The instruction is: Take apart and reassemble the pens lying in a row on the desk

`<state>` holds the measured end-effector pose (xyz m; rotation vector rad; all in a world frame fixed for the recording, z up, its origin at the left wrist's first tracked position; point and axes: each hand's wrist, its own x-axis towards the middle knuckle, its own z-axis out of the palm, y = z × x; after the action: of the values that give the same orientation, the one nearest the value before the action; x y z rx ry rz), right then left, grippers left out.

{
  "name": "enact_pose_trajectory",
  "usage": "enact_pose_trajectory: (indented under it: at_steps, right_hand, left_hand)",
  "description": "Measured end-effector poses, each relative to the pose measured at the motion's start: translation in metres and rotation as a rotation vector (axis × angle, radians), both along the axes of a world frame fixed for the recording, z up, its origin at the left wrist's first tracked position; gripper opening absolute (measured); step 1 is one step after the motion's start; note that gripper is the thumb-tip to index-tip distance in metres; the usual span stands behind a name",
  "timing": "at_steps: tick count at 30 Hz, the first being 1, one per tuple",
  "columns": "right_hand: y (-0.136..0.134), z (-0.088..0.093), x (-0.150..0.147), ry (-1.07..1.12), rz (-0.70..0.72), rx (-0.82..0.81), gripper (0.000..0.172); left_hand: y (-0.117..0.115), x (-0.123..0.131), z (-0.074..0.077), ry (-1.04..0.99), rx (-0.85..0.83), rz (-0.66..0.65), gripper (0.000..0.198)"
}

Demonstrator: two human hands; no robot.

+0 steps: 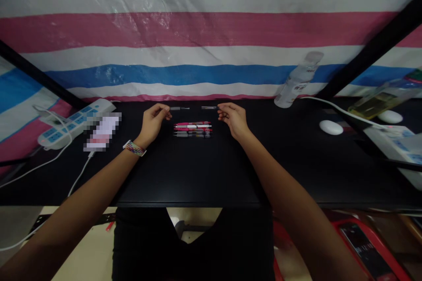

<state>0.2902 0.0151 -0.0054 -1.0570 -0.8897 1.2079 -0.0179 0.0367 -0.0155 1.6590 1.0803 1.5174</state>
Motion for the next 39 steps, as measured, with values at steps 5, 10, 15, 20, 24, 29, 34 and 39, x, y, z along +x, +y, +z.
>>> enact_pose_trajectory:
  at_steps: [5,10,15,20,24,29,34,39]
  right_hand:
    - [0.000,0.000,0.000,0.002,0.002,-0.007,0.007]
    - [0.000,0.001,-0.001,0.011,-0.004,-0.015,0.007]
    - [-0.004,0.004,-0.003,-0.019,0.062,0.003,0.009]
    - [-0.013,0.007,-0.009,-0.093,0.198,0.072,0.022]
    - [-0.019,0.005,-0.019,-0.133,0.271,0.084,0.027]
    - [-0.019,0.004,-0.022,-0.122,0.253,0.069,0.023]
    - [-0.019,0.005,-0.021,-0.107,0.241,0.078,0.027]
    - [-0.021,0.007,-0.022,-0.110,0.246,0.065,0.021]
  left_hand:
    - [-0.001,0.001,0.001,0.002,0.001,-0.001,0.019]
    - [-0.001,0.001,0.002,0.004,-0.001,0.001,0.022]
    - [-0.005,0.003,0.004,0.031,-0.037,-0.095,0.025]
    - [-0.013,0.007,0.007,0.120,-0.055,-0.133,0.035]
    - [-0.016,0.009,0.009,0.194,-0.049,-0.122,0.048]
    - [-0.017,0.010,0.009,0.129,-0.068,-0.140,0.012]
    - [-0.019,0.013,0.008,0.091,-0.121,-0.193,0.023]
    - [-0.021,0.014,0.011,0.080,-0.065,-0.199,0.021]
